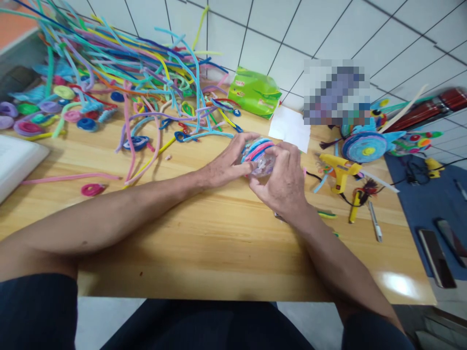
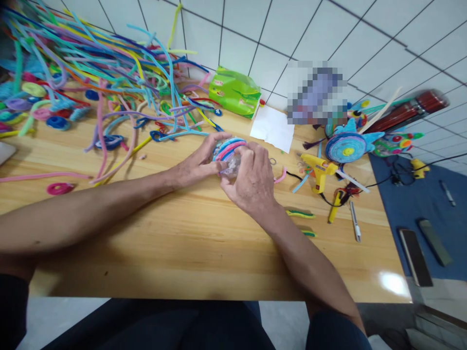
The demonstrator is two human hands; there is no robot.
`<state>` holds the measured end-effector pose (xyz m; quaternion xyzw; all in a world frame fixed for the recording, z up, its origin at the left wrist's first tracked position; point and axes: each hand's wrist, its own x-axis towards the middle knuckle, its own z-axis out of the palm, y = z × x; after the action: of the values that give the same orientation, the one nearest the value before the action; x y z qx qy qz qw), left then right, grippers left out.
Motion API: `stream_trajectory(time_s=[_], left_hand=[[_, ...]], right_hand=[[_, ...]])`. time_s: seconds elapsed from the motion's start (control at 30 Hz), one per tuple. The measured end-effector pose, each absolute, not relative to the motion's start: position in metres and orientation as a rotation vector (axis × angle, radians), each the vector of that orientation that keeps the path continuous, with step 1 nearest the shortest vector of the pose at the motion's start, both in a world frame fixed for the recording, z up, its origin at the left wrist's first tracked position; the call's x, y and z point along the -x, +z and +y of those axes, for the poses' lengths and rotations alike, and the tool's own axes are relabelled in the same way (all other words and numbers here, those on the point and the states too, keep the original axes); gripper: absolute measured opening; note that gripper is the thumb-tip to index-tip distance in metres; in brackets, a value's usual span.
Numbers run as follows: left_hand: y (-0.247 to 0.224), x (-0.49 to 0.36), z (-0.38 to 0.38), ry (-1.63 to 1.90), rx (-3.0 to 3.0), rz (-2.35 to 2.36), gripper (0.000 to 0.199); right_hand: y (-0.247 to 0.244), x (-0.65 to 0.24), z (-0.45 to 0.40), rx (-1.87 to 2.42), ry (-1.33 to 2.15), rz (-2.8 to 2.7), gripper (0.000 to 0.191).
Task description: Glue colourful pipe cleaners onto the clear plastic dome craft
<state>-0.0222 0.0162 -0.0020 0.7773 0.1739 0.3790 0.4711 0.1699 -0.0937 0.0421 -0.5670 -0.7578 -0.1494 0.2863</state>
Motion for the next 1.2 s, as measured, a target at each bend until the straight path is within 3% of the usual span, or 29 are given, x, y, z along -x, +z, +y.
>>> stream_trajectory(time_s=[0.27,0.57,1.2], left_hand=[[0.0,0.021,0.013,0.935,-1.83,0.442,0.08],[0.005,0.021,0.012,0.922,-1.812,0.456,0.072],[-0.006,0.018,0.014,1.036,-1.82,0.409,0.064]], right_hand=[[0.044,-0.174,-0.094,1.535,-0.298,-2.06,0.066],[0.043,-0.169,-0.097,1.449,-0.441,-2.085,0.062],[0.045,-0.177,-0.096,1.449,-0.197,-2.033,0.073]])
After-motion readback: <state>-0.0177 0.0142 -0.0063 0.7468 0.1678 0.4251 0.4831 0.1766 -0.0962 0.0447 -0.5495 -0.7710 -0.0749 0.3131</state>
